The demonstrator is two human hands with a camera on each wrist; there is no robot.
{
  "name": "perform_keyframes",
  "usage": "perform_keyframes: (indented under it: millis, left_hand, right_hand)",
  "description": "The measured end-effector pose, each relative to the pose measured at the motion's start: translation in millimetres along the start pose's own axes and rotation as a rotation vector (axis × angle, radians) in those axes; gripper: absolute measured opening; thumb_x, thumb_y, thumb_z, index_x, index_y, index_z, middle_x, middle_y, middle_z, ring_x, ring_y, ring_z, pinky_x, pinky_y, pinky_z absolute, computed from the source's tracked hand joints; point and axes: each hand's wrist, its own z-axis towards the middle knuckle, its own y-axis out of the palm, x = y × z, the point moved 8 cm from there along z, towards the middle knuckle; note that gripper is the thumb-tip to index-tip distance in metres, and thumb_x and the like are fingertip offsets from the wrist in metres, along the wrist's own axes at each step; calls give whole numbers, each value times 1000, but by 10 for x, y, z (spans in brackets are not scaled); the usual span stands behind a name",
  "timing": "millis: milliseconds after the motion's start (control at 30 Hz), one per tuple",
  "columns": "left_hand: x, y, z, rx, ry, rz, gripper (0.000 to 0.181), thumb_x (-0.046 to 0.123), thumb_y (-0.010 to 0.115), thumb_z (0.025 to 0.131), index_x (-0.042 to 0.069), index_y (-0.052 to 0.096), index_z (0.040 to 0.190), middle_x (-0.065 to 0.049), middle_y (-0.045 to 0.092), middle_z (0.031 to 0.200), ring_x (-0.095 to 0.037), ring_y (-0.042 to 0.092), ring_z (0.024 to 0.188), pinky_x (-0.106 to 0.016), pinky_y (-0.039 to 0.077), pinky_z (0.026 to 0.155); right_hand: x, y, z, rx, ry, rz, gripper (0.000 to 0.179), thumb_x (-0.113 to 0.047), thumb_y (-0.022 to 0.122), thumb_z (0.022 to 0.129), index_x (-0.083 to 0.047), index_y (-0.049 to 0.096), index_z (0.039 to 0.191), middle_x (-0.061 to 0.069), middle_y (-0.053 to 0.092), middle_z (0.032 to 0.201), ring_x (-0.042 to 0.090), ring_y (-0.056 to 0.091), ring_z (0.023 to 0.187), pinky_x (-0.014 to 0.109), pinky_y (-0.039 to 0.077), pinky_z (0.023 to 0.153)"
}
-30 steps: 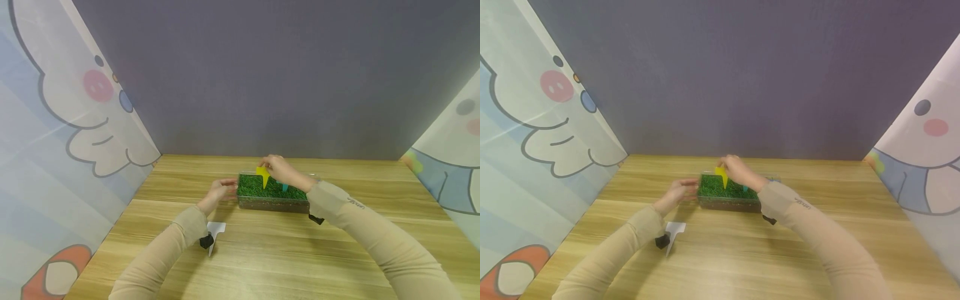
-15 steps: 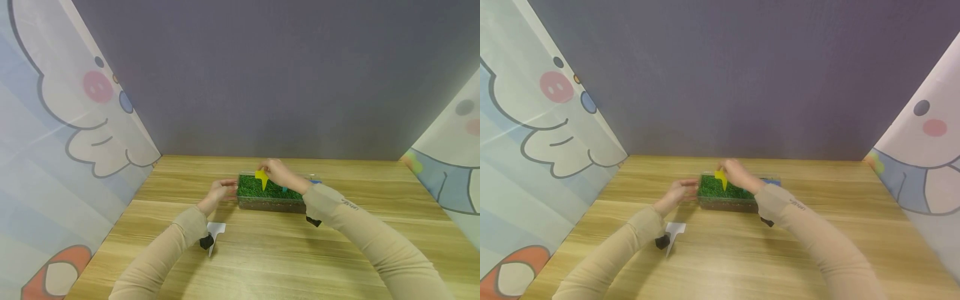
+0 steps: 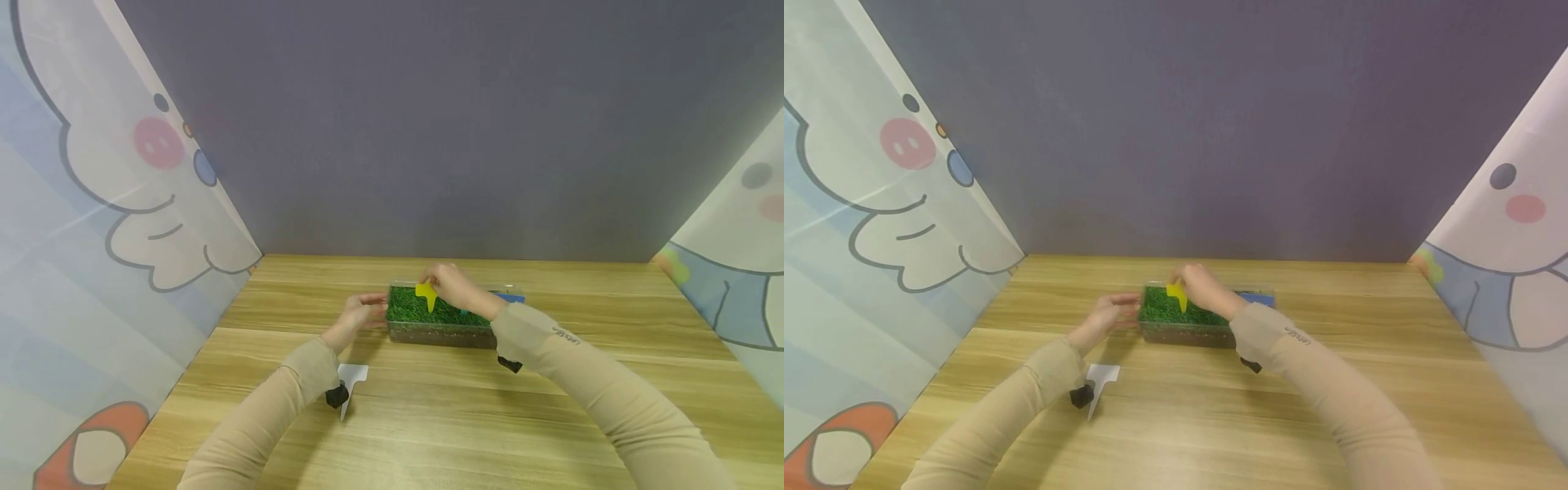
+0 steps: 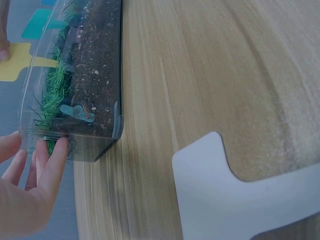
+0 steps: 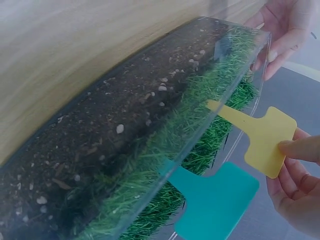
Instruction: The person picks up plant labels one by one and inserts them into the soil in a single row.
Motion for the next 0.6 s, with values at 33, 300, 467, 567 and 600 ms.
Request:
perform_keyframes:
  millis: [33,300,467,567,600]
  left_hand:
    - [-14,-8,12,9,2,0,35,0,52,86,-3,50,121,-24,48,122,-36,51,104,-46,48,87]
    - [-37,-31,29,40,4,-7,33,-1,53,85,-2,53,118,-22,51,119,-34,54,100,-45,49,85]
    - [-48,-44,43,39,4,-10,34,-1,55,84,-2,53,118,-21,51,119,-32,54,99,-44,50,85]
    - [-48,-50,46,40,5,-9,34,-1,55,84,-2,53,118,-21,52,119,-31,55,98,-43,51,83]
    - [-48,-52,45,40,5,-9,34,-1,55,84,-2,53,118,-21,52,118,-31,55,98,-43,51,83]
  right_hand:
    - [2,1,1,1,2,-1,24,9,48,84,0,64,99,17,62,100,31,58,92,36,53,77]
    - [0,13,5,0,2,-1,23,8,48,85,1,64,100,16,62,101,29,58,92,37,52,80]
    - [6,22,1,9,18,-3,24,8,49,85,0,64,100,15,62,102,29,58,93,36,52,80]
    - [18,27,-3,17,31,-7,23,8,49,85,-1,64,101,14,62,102,29,58,93,35,53,80]
    - [18,29,-4,20,35,-8,23,8,49,85,-1,64,101,14,62,102,29,58,94,35,53,80]
